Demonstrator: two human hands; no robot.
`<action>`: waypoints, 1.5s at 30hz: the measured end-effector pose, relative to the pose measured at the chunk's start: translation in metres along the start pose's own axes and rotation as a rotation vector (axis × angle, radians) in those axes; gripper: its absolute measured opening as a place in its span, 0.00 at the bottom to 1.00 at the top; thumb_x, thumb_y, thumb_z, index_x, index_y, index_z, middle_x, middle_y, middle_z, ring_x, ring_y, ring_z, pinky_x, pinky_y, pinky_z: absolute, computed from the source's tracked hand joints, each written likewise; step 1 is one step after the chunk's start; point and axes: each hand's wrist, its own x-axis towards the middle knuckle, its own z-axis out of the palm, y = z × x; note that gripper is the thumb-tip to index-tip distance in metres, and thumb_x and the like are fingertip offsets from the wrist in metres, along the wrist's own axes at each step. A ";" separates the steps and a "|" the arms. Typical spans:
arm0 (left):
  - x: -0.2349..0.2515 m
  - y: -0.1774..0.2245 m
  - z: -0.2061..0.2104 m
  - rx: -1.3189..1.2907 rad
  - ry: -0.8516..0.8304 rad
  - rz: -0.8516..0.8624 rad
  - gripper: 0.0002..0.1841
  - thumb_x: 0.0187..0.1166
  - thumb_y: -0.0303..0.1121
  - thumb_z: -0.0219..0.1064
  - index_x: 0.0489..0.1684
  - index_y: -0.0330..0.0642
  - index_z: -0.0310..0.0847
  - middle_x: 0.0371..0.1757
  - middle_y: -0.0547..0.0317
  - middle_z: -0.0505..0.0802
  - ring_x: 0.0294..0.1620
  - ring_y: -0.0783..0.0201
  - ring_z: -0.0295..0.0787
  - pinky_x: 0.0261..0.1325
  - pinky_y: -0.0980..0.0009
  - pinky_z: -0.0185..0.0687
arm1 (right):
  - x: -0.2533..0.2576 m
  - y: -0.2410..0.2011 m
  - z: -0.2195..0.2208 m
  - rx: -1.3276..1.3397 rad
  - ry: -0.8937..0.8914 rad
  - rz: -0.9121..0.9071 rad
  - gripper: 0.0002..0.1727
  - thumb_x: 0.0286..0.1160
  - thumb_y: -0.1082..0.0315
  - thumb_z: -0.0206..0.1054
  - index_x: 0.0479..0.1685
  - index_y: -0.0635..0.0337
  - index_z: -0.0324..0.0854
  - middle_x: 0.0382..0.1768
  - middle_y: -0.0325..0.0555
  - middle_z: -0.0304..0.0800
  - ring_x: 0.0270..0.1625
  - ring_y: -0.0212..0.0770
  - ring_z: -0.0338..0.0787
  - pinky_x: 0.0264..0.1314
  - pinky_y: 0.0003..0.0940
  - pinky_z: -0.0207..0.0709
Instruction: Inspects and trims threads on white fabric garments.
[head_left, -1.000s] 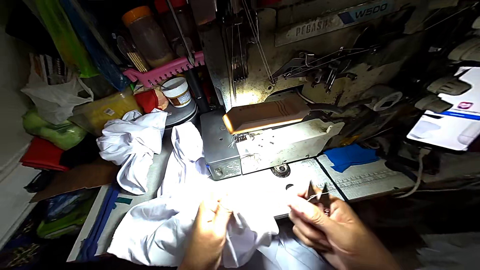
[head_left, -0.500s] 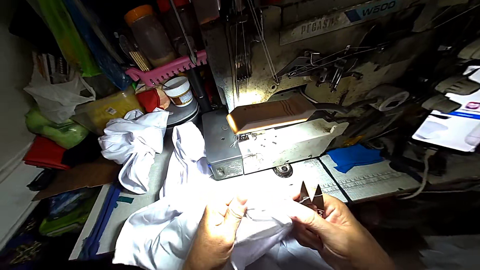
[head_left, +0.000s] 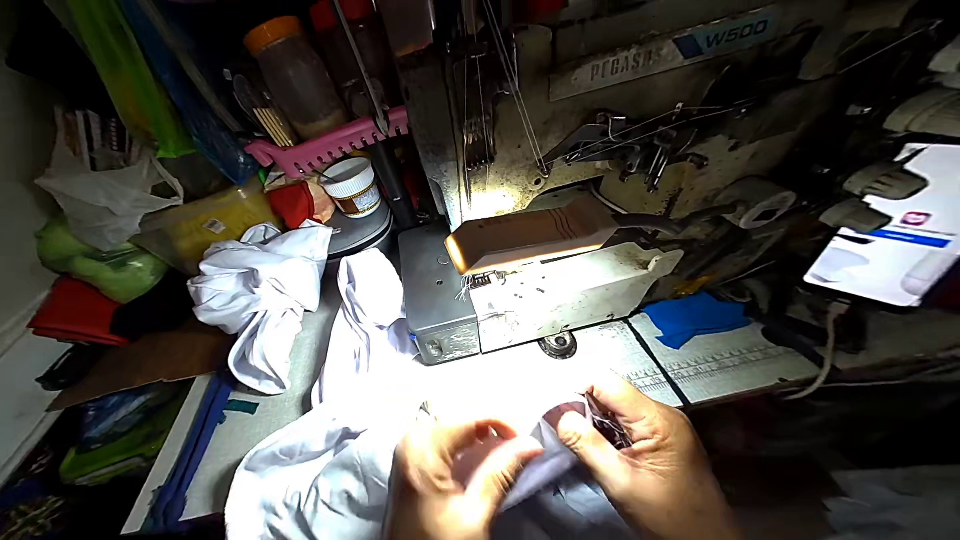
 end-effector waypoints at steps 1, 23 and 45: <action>-0.005 0.003 0.002 0.053 -0.026 0.043 0.08 0.74 0.35 0.76 0.35 0.38 0.91 0.35 0.63 0.94 0.44 0.82 0.85 0.53 0.84 0.77 | 0.000 -0.001 0.002 0.051 0.036 0.034 0.03 0.68 0.66 0.69 0.32 0.54 0.83 0.23 0.24 0.83 0.25 0.10 0.78 0.27 0.07 0.73; 0.013 0.004 0.010 -0.661 0.068 -0.110 0.06 0.86 0.30 0.62 0.44 0.45 0.86 0.42 0.68 0.94 0.48 0.76 0.91 0.60 0.75 0.86 | -0.010 -0.002 -0.002 0.380 -0.039 0.144 0.06 0.75 0.74 0.68 0.33 0.52 0.85 0.21 0.23 0.86 0.18 0.15 0.81 0.19 0.13 0.78; -0.008 0.016 -0.031 0.327 -0.280 0.070 0.10 0.83 0.28 0.65 0.42 0.36 0.94 0.33 0.53 0.96 0.31 0.70 0.90 0.40 0.74 0.83 | 0.000 0.011 -0.007 0.266 0.122 0.185 0.06 0.75 0.71 0.65 0.32 0.50 0.83 0.19 0.22 0.84 0.13 0.16 0.78 0.13 0.14 0.74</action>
